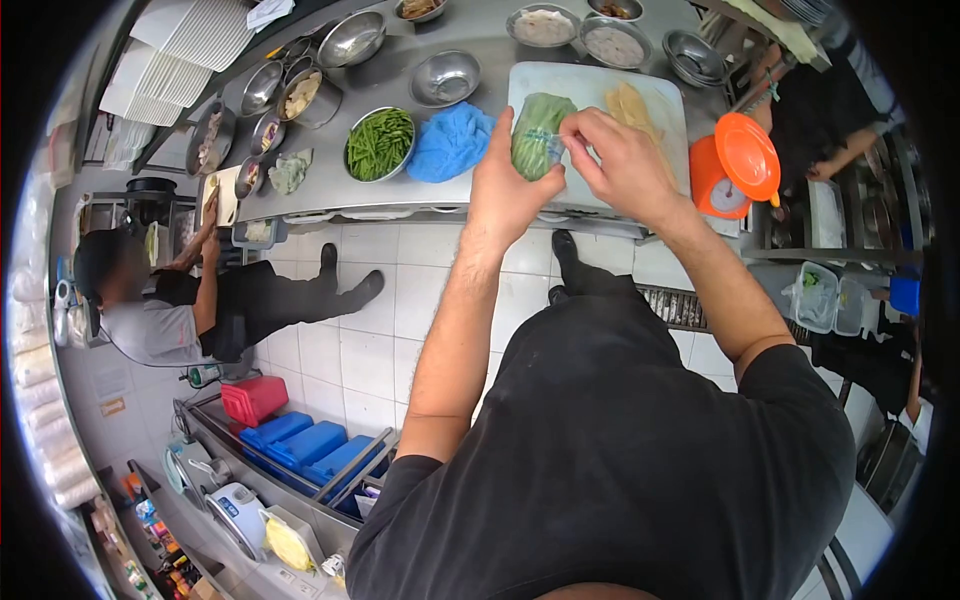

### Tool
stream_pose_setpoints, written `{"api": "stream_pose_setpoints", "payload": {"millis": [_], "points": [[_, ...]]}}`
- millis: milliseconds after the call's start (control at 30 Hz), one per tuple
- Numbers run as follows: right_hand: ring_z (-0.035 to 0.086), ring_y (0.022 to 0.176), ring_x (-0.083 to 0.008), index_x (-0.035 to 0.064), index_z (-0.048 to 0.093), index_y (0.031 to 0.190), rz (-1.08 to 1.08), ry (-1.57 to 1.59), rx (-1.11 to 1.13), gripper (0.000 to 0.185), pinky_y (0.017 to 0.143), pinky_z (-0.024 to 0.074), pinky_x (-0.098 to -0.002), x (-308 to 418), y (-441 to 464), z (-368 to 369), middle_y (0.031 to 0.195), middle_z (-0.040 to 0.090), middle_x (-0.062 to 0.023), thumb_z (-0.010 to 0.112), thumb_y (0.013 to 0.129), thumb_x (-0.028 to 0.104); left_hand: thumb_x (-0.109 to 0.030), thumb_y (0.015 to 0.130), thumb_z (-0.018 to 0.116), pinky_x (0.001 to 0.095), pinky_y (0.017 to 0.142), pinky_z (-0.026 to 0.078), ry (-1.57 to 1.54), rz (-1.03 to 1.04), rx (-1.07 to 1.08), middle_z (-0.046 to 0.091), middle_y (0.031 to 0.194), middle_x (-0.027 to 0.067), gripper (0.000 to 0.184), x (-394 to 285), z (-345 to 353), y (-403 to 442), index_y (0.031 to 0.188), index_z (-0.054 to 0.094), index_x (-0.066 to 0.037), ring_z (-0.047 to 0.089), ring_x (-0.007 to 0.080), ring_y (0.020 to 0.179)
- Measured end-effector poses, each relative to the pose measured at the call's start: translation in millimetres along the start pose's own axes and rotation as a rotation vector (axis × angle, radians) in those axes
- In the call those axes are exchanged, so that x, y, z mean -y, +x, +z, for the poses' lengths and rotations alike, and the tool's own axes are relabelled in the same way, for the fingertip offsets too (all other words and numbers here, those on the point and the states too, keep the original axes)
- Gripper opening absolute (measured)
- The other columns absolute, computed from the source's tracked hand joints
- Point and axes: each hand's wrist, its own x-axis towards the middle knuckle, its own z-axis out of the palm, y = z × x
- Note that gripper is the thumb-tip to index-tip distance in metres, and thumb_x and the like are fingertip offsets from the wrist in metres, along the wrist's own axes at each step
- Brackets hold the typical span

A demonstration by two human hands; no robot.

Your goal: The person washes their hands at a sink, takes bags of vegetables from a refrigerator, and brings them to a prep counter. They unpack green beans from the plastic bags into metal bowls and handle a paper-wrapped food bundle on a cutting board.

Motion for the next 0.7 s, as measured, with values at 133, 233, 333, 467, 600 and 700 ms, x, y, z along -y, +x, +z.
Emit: {"api": "stream_pose_setpoints", "payload": {"millis": [133,233,333,467,600,700], "points": [[0.066,0.074,-0.0219,0.0031,0.067,0.100,0.119,0.198,0.020,0.014,0.069,0.0525,-0.0352,-19.8,32.9,27.7,0.092,0.069,-0.0080,0.073,0.093,0.014,-0.012,0.075,0.081,0.0376,0.096,0.054,0.047,-0.028,-0.014,0.065,0.127,0.0273,0.091,16.4,-9.6,32.1,0.151,0.036,0.010,0.067,0.0327,0.115],[0.060,0.073,-0.0129,0.0018,0.066,0.100,0.338,0.408,0.161,0.014,0.068,0.0501,-0.0302,-40.3,55.9,45.7,0.087,0.066,-0.0031,0.073,0.093,0.012,-0.011,0.076,0.080,0.0410,0.095,0.055,0.231,0.101,-0.056,0.063,0.129,0.0276,0.087,49.3,-11.6,62.0,0.149,0.038,0.008,0.065,0.0384,0.116],[0.052,0.075,-0.0070,0.0018,0.066,0.101,0.461,0.709,0.152,0.013,0.067,0.0464,-0.0264,-60.7,78.8,74.8,0.086,0.060,0.0023,0.073,0.094,0.011,-0.009,0.076,0.081,0.0462,0.092,0.056,0.374,0.114,-0.072,0.056,0.130,0.0308,0.091,64.1,-15.3,95.3,0.152,0.032,0.007,0.062,0.0458,0.114],[0.046,0.075,-0.0068,0.0038,0.065,0.099,0.559,0.822,0.063,0.012,0.065,0.0421,-0.0246,-75.9,104.9,116.0,0.087,0.054,0.0048,0.073,0.093,0.010,-0.009,0.078,0.081,0.0497,0.089,0.056,0.437,-0.054,-0.093,0.052,0.129,0.0330,0.096,68.5,-18.0,127.7,0.154,0.026,0.006,0.063,0.0489,0.110],[0.043,0.075,-0.0071,0.0061,0.061,0.094,0.582,0.813,0.023,0.014,0.065,0.0404,-0.0244,-88.2,116.4,151.3,0.086,0.050,0.0042,0.074,0.093,0.010,-0.009,0.079,0.079,0.0521,0.087,0.056,0.474,-0.067,-0.051,0.050,0.130,0.0325,0.094,92.4,-28.6,148.9,0.155,0.025,0.005,0.064,0.0500,0.105],[0.043,0.076,-0.0098,0.0065,0.055,0.088,0.585,0.674,-0.032,0.020,0.066,0.0407,-0.0279,-80.5,126.0,164.2,0.085,0.046,0.0015,0.074,0.092,0.010,-0.008,0.080,0.078,0.0523,0.087,0.056,0.466,-0.090,-0.015,0.050,0.129,0.0316,0.094,103.6,-35.2,165.4,0.156,0.024,0.005,0.063,0.0506,0.106]]}}
